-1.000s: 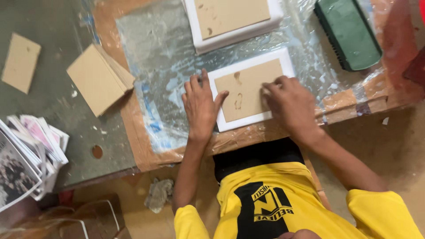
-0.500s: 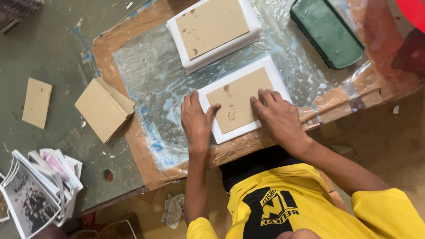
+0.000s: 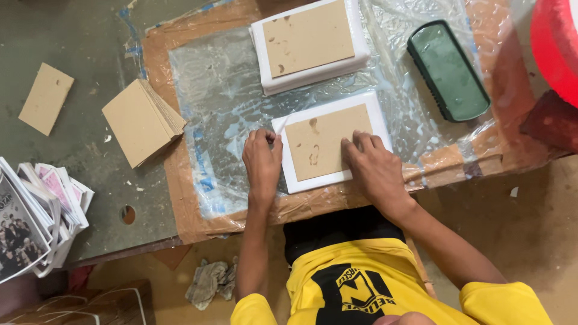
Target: The person places cardboard covers and sheets onto a white block and uses a roller to flatten the components into notebooks.
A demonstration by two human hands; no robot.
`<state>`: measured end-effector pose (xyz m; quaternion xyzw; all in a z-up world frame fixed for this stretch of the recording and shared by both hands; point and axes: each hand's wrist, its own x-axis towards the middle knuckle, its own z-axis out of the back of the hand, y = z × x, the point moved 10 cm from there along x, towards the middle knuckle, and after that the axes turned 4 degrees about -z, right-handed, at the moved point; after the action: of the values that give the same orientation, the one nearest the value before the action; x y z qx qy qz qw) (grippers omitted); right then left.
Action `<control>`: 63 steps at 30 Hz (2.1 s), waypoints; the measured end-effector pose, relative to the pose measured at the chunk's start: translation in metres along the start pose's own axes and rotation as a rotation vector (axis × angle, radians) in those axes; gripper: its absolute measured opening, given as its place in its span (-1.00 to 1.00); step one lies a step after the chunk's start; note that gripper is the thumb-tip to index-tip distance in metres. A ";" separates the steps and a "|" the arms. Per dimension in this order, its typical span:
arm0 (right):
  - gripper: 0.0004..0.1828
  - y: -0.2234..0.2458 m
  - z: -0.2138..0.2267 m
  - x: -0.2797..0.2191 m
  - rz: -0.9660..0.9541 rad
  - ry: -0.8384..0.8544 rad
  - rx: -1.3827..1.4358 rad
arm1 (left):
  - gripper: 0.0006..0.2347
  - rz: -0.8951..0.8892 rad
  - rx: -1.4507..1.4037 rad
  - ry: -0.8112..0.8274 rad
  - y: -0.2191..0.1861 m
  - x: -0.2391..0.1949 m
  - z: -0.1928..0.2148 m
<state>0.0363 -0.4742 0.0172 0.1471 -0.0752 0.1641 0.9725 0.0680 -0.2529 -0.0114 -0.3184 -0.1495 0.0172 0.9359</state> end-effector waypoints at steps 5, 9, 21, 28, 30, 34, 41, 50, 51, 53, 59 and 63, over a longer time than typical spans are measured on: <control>-0.40 0.002 0.004 -0.003 -0.034 0.039 0.038 | -0.81 0.357 -0.255 0.081 0.031 -0.010 -0.028; -0.34 0.016 0.009 0.001 0.061 0.027 -0.125 | -0.54 0.399 -0.638 0.181 0.030 -0.024 -0.056; -0.50 -0.012 0.054 -0.012 0.089 0.053 0.099 | -0.10 -0.017 -0.466 0.248 -0.047 -0.037 -0.022; -0.57 -0.064 0.087 -0.100 -0.360 0.057 0.121 | -0.03 -0.393 -0.839 0.095 -0.044 0.135 0.006; -0.58 -0.070 0.092 -0.111 -0.458 0.054 0.143 | -0.04 -0.093 -1.071 0.219 -0.009 0.190 -0.038; -0.63 -0.080 0.096 -0.120 -0.569 0.037 0.180 | 0.03 0.059 -0.860 0.215 0.041 0.219 -0.095; -0.59 -0.057 0.098 -0.097 -0.330 -0.004 0.187 | 0.04 0.087 -0.597 0.247 0.077 0.217 -0.126; -0.56 -0.081 0.126 -0.060 -0.338 -0.066 -0.124 | -0.18 0.146 -0.156 0.006 0.040 0.098 0.015; -0.56 -0.094 0.124 -0.056 -0.392 -0.053 -0.180 | -0.15 0.081 0.004 0.087 0.018 0.079 0.020; -0.49 -0.102 0.123 -0.021 -0.244 -0.206 -0.200 | -0.07 -0.140 0.253 0.253 -0.029 0.040 0.017; -0.19 -0.212 0.050 0.035 -0.486 0.217 -0.343 | 0.01 -0.239 0.550 0.722 -0.044 -0.023 -0.027; -0.20 -0.222 0.066 -0.014 -0.609 0.103 -0.454 | 0.03 -0.209 0.396 0.724 -0.023 -0.020 -0.031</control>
<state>0.0922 -0.6989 0.0189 -0.0651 -0.0134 -0.1458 0.9871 0.0566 -0.2920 -0.0261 -0.1012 0.1637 -0.1624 0.9678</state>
